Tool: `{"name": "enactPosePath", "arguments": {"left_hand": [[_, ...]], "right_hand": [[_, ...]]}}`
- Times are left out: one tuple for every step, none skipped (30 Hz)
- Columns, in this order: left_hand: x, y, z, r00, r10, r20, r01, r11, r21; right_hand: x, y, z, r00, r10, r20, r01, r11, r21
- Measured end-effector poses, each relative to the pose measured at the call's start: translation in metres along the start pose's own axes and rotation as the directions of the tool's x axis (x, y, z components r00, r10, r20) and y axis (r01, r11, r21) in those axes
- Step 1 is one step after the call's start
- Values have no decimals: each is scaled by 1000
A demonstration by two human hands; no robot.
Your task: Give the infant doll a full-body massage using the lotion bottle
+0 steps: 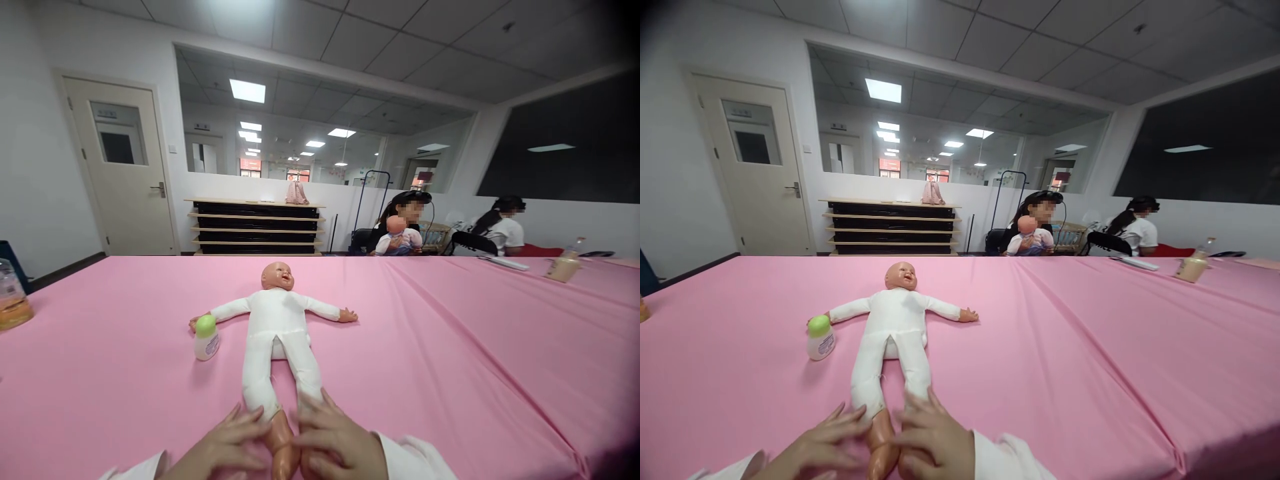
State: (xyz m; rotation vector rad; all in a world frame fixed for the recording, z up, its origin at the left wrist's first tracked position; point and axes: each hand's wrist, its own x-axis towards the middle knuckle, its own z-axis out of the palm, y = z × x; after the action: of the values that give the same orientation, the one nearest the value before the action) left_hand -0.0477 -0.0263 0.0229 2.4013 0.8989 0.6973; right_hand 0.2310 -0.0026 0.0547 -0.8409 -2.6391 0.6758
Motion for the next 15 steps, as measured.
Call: {"name": "enactPosePath", "arguments": {"left_hand": [[2,0,-1,999,31,-24,-32,999,-36],[7,-1,-3,997,32,-67,-37,997,-69],[15,-4,-6,993,4,-119,-15,995,-94],[26,-8,-8,985,-50,-167,32,994,-107],[39,-13,-11,969,-121,-217,99,989,-112],[52,-18,-12,947,-190,-261,166,980,-113],[64,-23,-12,920,-252,-300,229,967,-110],[74,-26,-11,895,-303,-326,284,953,-107],[81,-29,-8,881,-336,-332,321,942,-100],[85,-31,-3,878,-352,-324,345,935,-83],[87,-31,2,884,-356,-302,355,933,-60],[85,-29,9,895,-352,-273,357,933,-31],[82,-27,15,905,-348,-246,358,934,0],[77,-23,20,910,-347,-226,362,932,25],[72,-19,24,912,-351,-215,368,929,43]], "right_hand": [[0,-4,-3,999,-47,2,47,997,67],[3,-6,-7,998,-64,-22,66,989,135],[10,-5,-12,996,-49,-69,62,978,197],[18,0,-17,992,-11,-129,43,969,243],[29,6,-21,977,42,-209,17,962,274],[40,15,-23,960,75,-270,4,960,281],[51,25,-23,947,94,-308,-11,965,262],[60,34,-21,937,121,-327,-43,970,238],[67,42,-18,937,145,-317,-80,975,209],[71,49,-13,943,162,-290,-114,978,175],[72,53,-8,949,177,-261,-143,979,143],[71,54,-3,956,185,-229,-163,980,112],[66,53,2,961,190,-201,-176,981,87],[60,49,6,965,196,-177,-187,980,68],[52,44,9,967,203,-155,-197,979,57]]}}
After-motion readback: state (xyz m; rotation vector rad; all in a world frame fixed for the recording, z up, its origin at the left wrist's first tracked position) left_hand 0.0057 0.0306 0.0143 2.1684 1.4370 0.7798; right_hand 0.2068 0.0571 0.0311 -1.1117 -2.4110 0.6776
